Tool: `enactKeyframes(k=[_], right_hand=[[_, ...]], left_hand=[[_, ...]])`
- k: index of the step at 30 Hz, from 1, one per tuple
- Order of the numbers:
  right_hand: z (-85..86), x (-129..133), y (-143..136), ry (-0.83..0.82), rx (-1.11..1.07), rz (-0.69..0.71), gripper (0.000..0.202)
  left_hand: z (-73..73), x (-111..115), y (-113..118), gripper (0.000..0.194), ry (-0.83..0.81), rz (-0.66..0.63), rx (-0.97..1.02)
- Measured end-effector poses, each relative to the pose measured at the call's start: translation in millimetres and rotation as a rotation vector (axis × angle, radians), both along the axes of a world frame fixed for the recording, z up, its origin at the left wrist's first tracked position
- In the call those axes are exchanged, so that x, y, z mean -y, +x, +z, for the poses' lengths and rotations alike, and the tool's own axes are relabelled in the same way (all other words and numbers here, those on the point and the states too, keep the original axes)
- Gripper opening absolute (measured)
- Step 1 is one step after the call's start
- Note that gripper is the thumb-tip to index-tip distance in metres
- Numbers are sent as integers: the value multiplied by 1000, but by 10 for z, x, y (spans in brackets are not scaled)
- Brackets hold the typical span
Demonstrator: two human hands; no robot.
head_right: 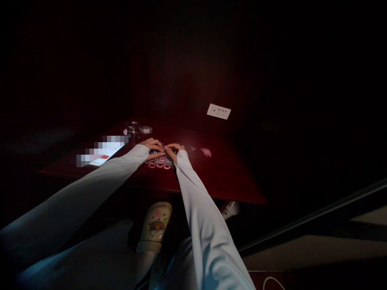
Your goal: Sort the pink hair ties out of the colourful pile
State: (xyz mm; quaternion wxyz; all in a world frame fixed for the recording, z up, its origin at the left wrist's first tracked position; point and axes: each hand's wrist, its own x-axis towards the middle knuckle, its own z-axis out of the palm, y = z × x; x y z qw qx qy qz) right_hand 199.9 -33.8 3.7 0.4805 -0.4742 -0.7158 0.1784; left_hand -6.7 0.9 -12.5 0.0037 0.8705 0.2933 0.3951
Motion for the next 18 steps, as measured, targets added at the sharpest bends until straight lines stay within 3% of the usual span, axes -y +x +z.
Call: enactKeyframes(k=[8,18], right_hand=[[6,11,-19,-70,-8,-55,23],[-87,-76,11,-36,-37,-56,28]], left_hand=[[-33,-35,12,33,49,-3,47],[-34,-34,25,36,54,3,53]])
